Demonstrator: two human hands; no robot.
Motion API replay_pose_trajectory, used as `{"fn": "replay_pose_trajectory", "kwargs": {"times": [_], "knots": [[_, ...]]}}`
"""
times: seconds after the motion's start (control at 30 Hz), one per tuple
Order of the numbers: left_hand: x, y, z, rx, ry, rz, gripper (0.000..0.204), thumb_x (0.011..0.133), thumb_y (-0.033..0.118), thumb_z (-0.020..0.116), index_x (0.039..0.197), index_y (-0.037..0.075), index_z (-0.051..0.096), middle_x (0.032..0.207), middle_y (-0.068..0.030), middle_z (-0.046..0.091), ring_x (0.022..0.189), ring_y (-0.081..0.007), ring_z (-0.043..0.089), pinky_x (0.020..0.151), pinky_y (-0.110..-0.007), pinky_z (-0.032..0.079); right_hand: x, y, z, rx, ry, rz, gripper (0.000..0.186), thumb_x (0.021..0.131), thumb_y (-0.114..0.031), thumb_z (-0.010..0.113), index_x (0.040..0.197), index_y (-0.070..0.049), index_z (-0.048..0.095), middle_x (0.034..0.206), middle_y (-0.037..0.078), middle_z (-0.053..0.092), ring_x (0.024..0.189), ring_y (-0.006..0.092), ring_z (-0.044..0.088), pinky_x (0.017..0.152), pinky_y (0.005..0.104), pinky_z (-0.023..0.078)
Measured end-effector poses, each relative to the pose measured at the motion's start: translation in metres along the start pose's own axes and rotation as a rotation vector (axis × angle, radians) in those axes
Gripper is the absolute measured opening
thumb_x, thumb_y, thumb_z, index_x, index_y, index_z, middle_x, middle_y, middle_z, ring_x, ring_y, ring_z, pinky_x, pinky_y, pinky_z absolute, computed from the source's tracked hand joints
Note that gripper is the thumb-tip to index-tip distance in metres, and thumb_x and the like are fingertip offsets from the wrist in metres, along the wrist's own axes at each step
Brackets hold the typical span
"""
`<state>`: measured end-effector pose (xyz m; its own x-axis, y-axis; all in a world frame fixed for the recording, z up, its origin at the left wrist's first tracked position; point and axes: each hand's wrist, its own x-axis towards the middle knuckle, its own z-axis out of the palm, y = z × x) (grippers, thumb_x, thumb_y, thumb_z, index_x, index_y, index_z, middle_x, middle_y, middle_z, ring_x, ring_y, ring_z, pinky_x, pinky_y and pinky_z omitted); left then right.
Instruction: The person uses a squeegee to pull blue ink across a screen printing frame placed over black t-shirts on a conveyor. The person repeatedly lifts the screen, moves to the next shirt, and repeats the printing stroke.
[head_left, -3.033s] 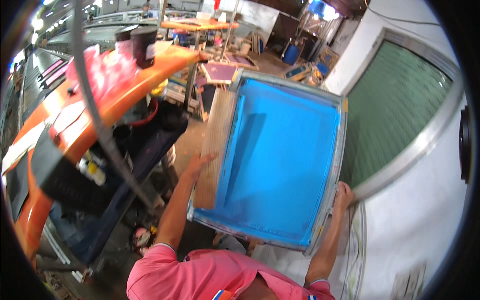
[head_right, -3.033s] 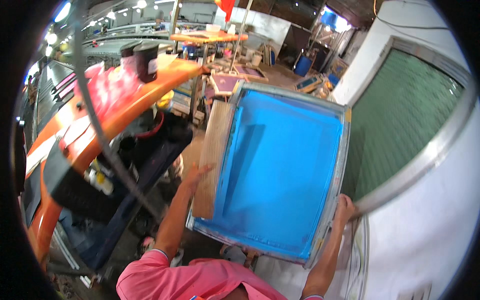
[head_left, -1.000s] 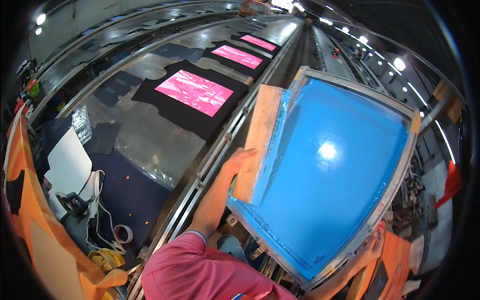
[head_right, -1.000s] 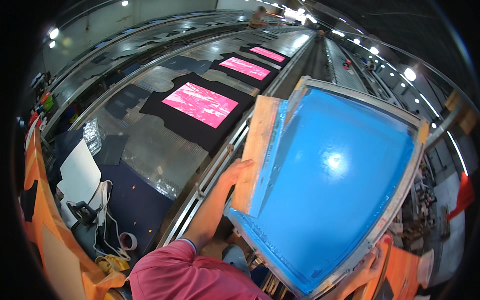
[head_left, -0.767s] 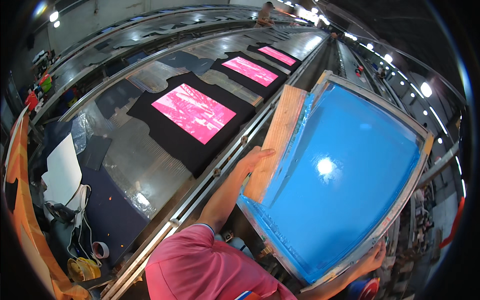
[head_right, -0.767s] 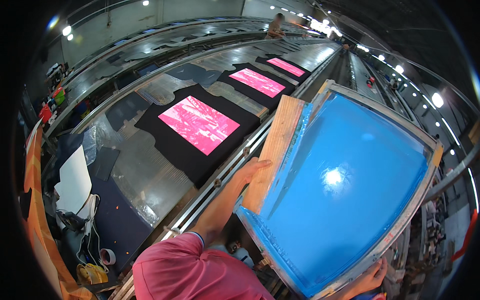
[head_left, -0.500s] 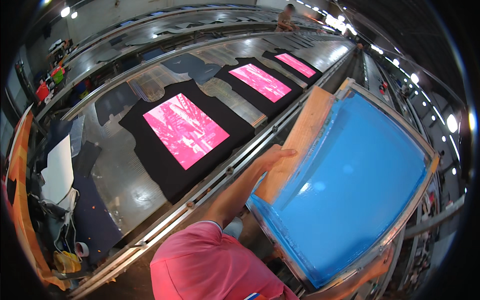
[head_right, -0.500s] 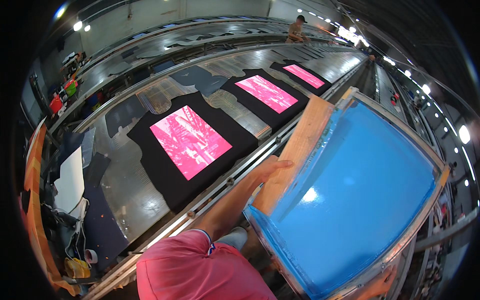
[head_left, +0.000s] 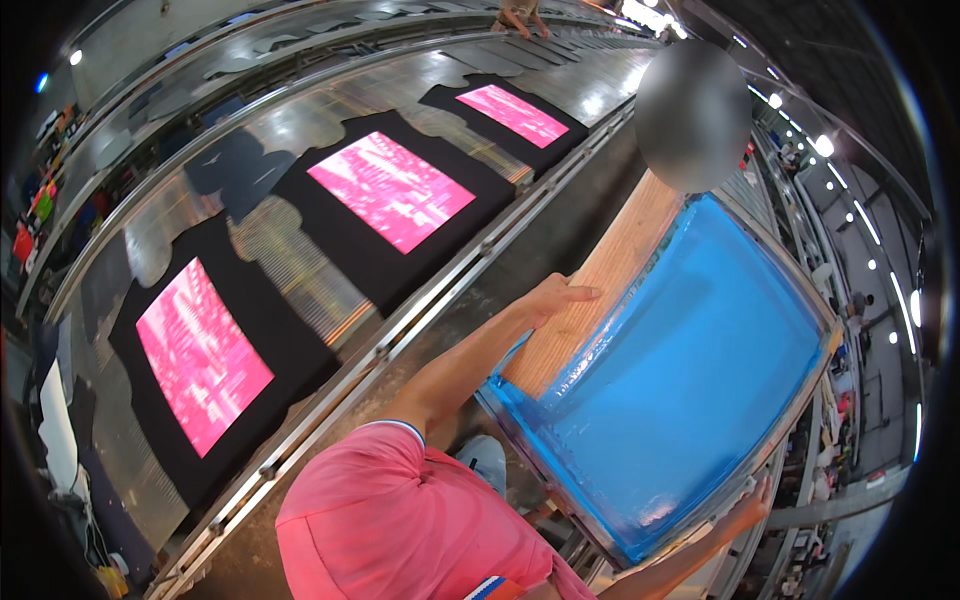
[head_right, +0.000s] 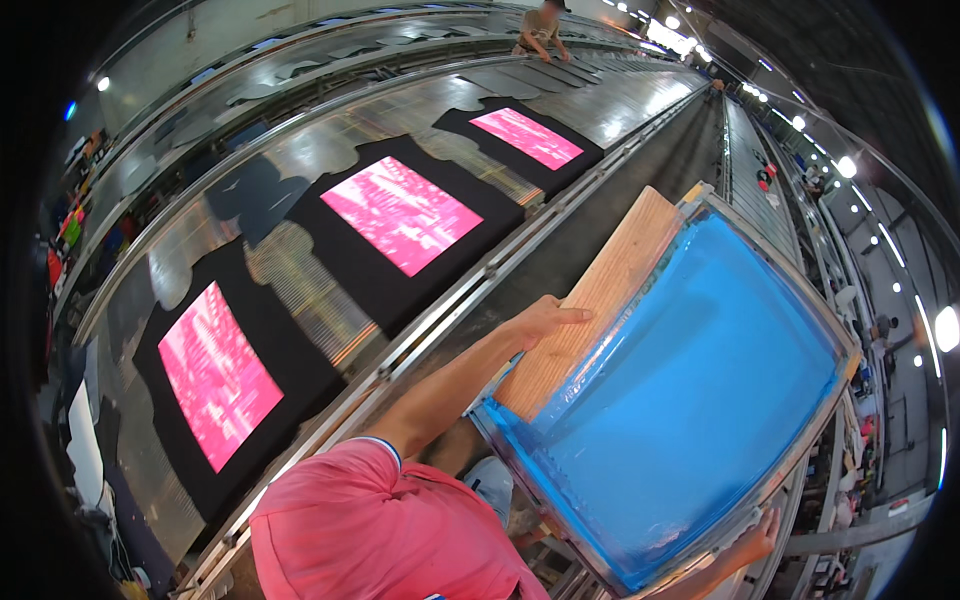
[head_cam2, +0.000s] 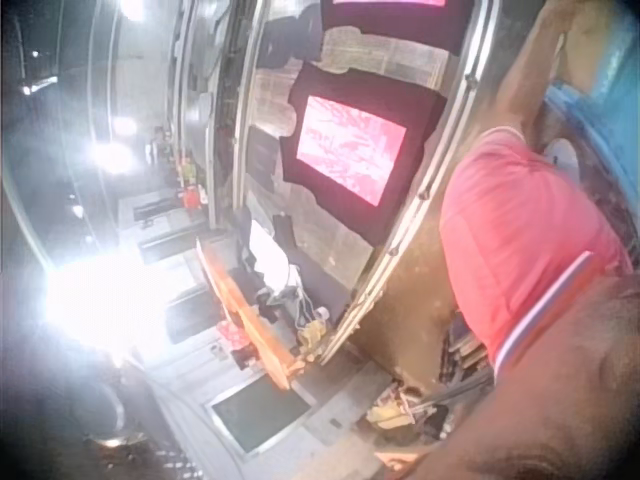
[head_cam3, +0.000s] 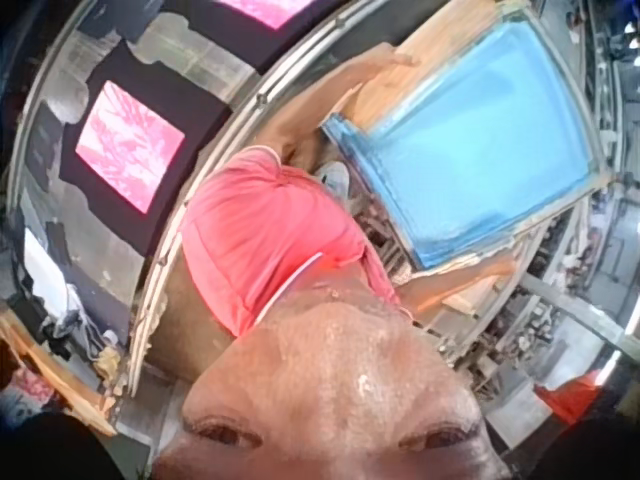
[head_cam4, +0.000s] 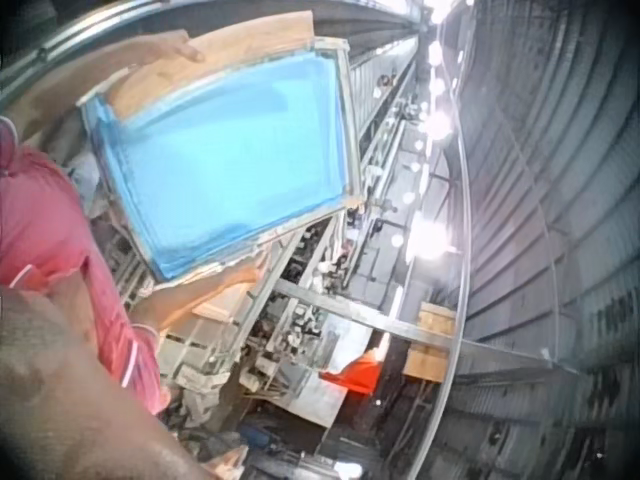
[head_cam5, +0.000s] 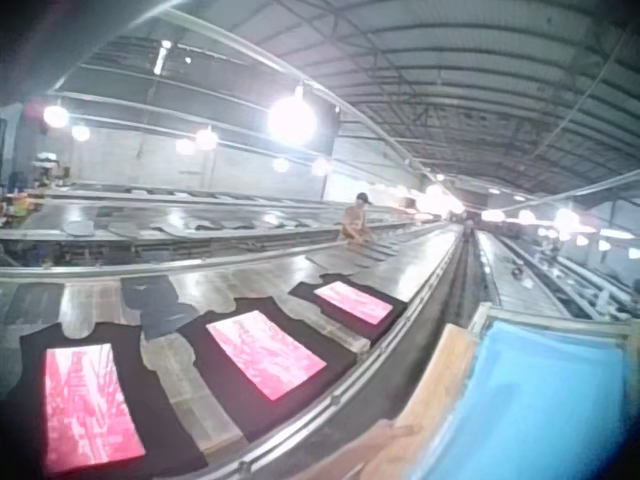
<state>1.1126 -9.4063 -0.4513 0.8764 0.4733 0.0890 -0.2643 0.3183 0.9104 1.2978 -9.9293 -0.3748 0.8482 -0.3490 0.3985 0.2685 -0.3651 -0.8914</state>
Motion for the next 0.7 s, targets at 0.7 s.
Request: {"fn": "replay_pose_trajectory", "kwargs": {"times": [0.7], "knots": [[0.494,0.104,-0.142,-0.108,0.536,0.215,0.055,0.082,0.029,0.082,0.112,-0.014,0.067,0.097,-0.0199,0.072,0.08,-0.0284,0.073,0.07,-0.044,0.06,0.38,-0.11,0.773,0.132,-0.628,-0.386,0.029,0.094,-0.029,0.069,0.083,-0.002,0.067,0.053,-0.002,0.043,0.044,0.0077,0.037,0.039,0.0275,0.027]]}}
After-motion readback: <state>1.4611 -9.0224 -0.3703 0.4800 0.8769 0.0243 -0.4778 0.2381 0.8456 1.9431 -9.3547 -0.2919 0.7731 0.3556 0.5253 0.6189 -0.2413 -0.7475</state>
